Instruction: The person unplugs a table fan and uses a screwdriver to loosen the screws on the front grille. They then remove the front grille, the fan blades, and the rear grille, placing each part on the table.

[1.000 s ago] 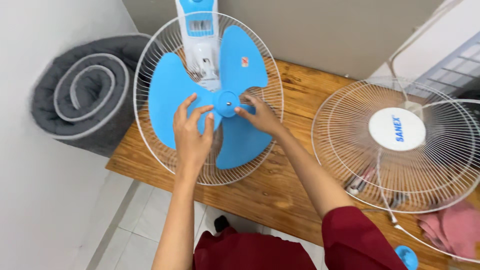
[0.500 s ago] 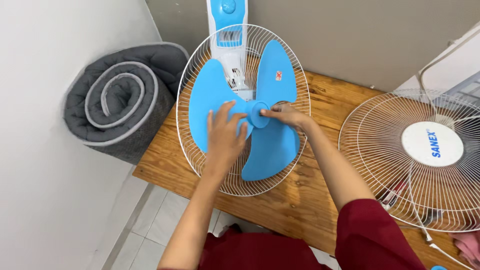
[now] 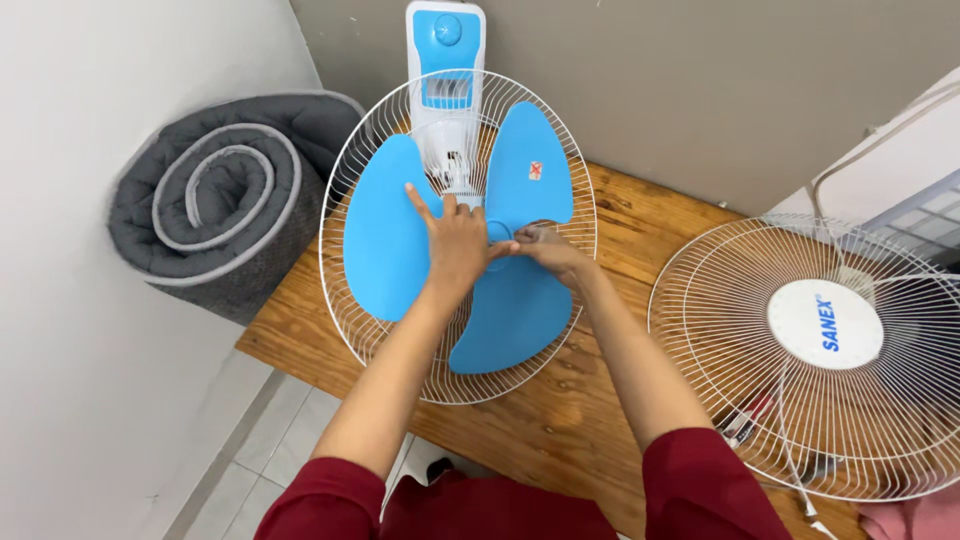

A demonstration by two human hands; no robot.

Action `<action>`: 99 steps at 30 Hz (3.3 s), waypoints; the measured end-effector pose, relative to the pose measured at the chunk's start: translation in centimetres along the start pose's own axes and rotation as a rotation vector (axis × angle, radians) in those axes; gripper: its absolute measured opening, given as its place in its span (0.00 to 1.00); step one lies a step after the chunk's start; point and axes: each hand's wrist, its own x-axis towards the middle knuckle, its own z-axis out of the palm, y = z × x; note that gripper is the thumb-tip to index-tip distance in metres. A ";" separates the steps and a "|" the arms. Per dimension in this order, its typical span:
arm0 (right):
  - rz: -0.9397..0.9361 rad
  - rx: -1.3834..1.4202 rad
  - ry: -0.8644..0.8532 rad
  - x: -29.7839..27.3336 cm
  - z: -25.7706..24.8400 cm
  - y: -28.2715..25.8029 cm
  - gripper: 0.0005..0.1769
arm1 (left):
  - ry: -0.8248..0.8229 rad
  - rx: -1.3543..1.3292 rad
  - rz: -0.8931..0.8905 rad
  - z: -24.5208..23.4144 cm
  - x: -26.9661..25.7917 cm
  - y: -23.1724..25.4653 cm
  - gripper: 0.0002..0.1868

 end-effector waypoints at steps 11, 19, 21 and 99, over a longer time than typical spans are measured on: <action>-0.011 -0.150 0.065 -0.5 0.0 -2.6 0.37 | -0.039 -0.037 -0.091 -0.5 0.5 1.0 0.36; -0.051 -0.063 -0.001 -1.6 -0.5 -2.7 0.36 | -0.080 0.005 -0.135 -1.9 1.1 2.2 0.37; -0.035 -0.078 0.006 -2.0 -0.6 -3.0 0.35 | -0.093 0.023 -0.143 -2.2 1.3 2.6 0.37; 0.426 -0.509 1.000 -12.7 -24.6 11.1 0.22 | -0.733 -1.019 0.143 21.5 -4.0 22.2 0.40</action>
